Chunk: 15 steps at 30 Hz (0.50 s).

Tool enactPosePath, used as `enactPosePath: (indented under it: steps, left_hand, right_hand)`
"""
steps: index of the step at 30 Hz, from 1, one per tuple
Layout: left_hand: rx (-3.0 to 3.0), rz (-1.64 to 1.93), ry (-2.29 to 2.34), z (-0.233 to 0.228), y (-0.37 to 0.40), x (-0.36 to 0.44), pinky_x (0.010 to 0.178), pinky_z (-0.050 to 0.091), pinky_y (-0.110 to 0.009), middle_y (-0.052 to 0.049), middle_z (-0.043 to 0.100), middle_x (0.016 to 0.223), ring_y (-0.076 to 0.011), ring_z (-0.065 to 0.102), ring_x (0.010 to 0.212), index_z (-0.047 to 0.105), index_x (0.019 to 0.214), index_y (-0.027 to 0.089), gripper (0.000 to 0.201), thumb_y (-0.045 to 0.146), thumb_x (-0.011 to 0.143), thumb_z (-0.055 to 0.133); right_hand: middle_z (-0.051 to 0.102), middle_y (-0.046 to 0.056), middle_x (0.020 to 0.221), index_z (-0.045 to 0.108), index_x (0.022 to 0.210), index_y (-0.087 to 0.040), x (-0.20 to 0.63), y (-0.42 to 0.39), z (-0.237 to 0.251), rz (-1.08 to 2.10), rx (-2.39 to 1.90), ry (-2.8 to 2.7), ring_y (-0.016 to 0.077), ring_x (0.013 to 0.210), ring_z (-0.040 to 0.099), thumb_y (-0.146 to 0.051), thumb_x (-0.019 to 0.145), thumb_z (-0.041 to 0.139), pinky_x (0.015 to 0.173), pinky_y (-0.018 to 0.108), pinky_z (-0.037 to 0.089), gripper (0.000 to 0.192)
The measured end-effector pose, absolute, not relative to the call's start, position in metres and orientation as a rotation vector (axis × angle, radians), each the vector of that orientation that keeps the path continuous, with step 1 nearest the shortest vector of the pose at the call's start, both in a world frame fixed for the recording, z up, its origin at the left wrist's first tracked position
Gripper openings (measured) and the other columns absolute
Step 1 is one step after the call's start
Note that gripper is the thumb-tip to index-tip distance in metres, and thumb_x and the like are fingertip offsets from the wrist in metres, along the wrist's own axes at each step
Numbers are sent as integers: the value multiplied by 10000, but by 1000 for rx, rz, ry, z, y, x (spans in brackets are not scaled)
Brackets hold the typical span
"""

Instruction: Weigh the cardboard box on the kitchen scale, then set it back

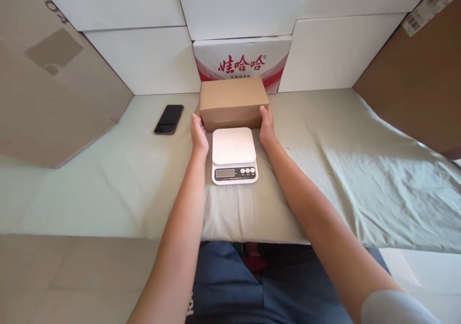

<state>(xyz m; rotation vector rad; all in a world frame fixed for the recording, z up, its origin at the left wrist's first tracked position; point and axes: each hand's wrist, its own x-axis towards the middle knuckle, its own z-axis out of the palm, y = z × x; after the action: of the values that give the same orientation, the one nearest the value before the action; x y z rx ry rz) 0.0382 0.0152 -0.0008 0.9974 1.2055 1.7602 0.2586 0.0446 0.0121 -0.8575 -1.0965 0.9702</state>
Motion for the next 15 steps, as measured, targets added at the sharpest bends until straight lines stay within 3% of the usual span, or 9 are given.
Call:
enactPosePath:
  steps: [4, 9, 15]
  left_hand:
    - [982, 1801, 1290, 5, 9, 23, 1385, 214, -446, -152, 289, 1820, -276, 217, 1712, 446, 1664, 186, 994, 868, 974, 230]
    - [917, 1870, 1269, 19, -4, 13, 1396, 190, -480, -110, 333, 1811, -259, 228, 1711, 501, 1630, 241, 846, 763, 1047, 179]
    - [954, 1808, 1292, 17, -2, 20, 1397, 179, -425, -88, 335, 1812, -226, 238, 1705, 505, 1626, 238, 901, 787, 1029, 113]
  right_hand:
    - [416, 38, 1761, 472, 1561, -300, 272, 54, 6, 939, -926, -1039, 241, 1715, 279, -746, 825, 594, 1424, 513, 226, 869]
    - [440, 55, 1750, 447, 1564, -327, 293, 62, -2, 932, -1026, -965, 248, 1648, 425, -718, 888, 519, 1392, 559, 272, 785]
    - [531, 94, 1690, 521, 1514, -273, 291, 67, -14, 995, -966, -1011, 262, 1578, 509, -710, 923, 496, 1364, 580, 336, 735]
